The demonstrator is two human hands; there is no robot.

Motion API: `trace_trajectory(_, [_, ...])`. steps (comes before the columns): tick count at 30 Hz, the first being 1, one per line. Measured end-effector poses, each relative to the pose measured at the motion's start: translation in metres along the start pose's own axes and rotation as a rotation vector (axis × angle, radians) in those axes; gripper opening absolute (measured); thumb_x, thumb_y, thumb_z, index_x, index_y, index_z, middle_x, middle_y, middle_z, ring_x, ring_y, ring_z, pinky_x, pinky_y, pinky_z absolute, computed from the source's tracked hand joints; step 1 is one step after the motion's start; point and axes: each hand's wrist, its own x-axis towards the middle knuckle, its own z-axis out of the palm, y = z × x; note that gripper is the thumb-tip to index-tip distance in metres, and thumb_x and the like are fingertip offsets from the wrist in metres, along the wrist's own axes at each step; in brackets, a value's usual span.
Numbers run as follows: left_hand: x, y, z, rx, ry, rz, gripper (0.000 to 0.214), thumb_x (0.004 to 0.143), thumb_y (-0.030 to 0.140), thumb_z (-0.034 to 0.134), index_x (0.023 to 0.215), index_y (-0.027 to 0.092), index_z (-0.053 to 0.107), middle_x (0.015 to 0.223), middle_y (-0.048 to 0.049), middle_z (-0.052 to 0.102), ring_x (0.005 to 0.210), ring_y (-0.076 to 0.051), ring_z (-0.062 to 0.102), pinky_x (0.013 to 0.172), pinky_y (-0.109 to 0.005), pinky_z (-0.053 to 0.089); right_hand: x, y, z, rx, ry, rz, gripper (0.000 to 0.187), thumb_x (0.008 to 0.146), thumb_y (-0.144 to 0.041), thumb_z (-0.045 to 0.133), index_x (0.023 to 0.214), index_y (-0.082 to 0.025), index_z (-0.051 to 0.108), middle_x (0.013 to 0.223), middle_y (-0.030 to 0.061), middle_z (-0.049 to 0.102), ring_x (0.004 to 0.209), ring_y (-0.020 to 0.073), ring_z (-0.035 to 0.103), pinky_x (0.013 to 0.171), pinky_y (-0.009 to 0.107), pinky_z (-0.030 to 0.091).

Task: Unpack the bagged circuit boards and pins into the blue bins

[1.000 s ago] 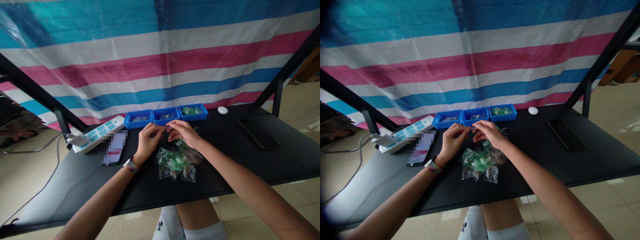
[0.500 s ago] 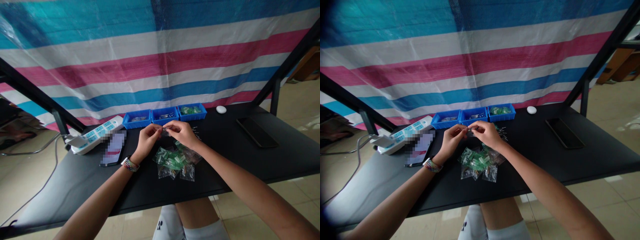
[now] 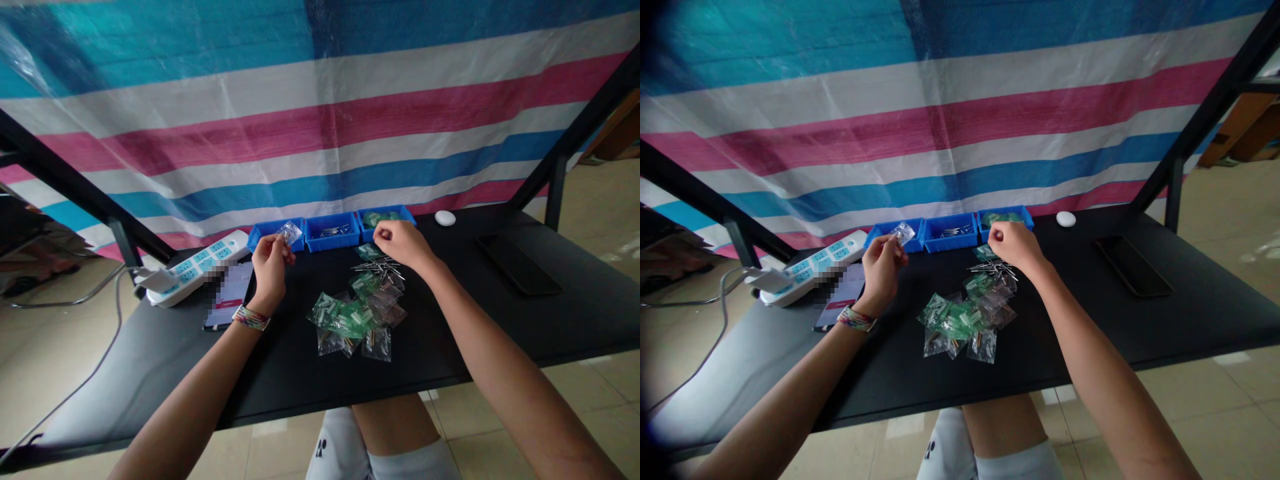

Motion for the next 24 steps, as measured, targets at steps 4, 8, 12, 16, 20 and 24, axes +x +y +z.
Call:
trace_trajectory(4, [0.014, -0.002, -0.009, -0.107, 0.126, -0.091, 0.032, 0.081, 0.039, 0.079, 0.091, 0.02, 0.056, 0.074, 0.0048, 0.064, 0.053, -0.008, 0.065, 0.049, -0.017, 0.048, -0.001, 0.012, -0.011, -0.22, -0.216, 0.134, 0.01, 0.081, -0.021, 0.066, 0.077, -0.024, 0.074, 0.086, 0.0039, 0.078, 0.08, 0.0208, 0.071, 0.066, 0.027, 0.044])
trace_trajectory(8, [0.018, 0.0, -0.014, -0.15, 0.169, -0.136, 0.036, 0.08, 0.041, 0.079, 0.098, 0.021, 0.055, 0.091, -0.0013, 0.074, 0.061, -0.013, 0.074, 0.051, -0.018, 0.051, -0.001, 0.019, -0.01, -0.248, -0.33, 0.18, 0.012, 0.076, -0.016, 0.068, 0.082, -0.024, 0.075, 0.092, 0.0042, 0.079, 0.082, 0.021, 0.072, 0.064, 0.026, 0.044])
trace_trajectory(12, [0.016, 0.003, -0.013, -0.198, 0.118, -0.153, 0.033, 0.082, 0.042, 0.072, 0.102, 0.021, 0.057, 0.101, -0.0068, 0.077, 0.065, -0.017, 0.077, 0.052, -0.022, 0.053, 0.001, 0.024, -0.01, -0.251, -0.391, 0.182, 0.018, 0.072, -0.014, 0.072, 0.086, -0.024, 0.076, 0.095, 0.0038, 0.08, 0.083, 0.0203, 0.073, 0.064, 0.026, 0.044])
trace_trajectory(16, [0.012, 0.004, -0.009, -0.146, 0.05, -0.111, 0.023, 0.076, 0.033, 0.07, 0.09, 0.019, 0.059, 0.085, -0.0012, 0.072, 0.061, -0.015, 0.073, 0.051, -0.02, 0.051, 0.003, 0.026, -0.011, -0.271, -0.374, 0.183, 0.02, 0.074, -0.01, 0.069, 0.086, -0.023, 0.077, 0.094, 0.0047, 0.079, 0.083, 0.0193, 0.072, 0.065, 0.025, 0.044])
trace_trajectory(20, [0.004, 0.005, -0.004, -0.069, -0.043, -0.034, 0.016, 0.076, 0.029, 0.069, 0.084, 0.019, 0.06, 0.076, 0.0019, 0.066, 0.055, -0.01, 0.066, 0.049, -0.019, 0.047, 0.002, 0.026, -0.015, -0.291, -0.337, 0.155, 0.014, 0.075, -0.011, 0.071, 0.082, -0.023, 0.076, 0.096, 0.0052, 0.079, 0.085, 0.0202, 0.072, 0.064, 0.026, 0.043])
trace_trajectory(24, [-0.004, 0.006, 0.0, -0.005, -0.145, 0.039, 0.01, 0.082, 0.027, 0.066, 0.084, 0.019, 0.061, 0.073, 0.0017, 0.063, 0.054, -0.009, 0.062, 0.049, -0.019, 0.046, 0.0, 0.027, -0.019, -0.294, -0.315, 0.173, 0.016, 0.076, -0.013, 0.072, 0.085, -0.025, 0.077, 0.097, 0.0035, 0.079, 0.086, 0.021, 0.072, 0.065, 0.027, 0.044])
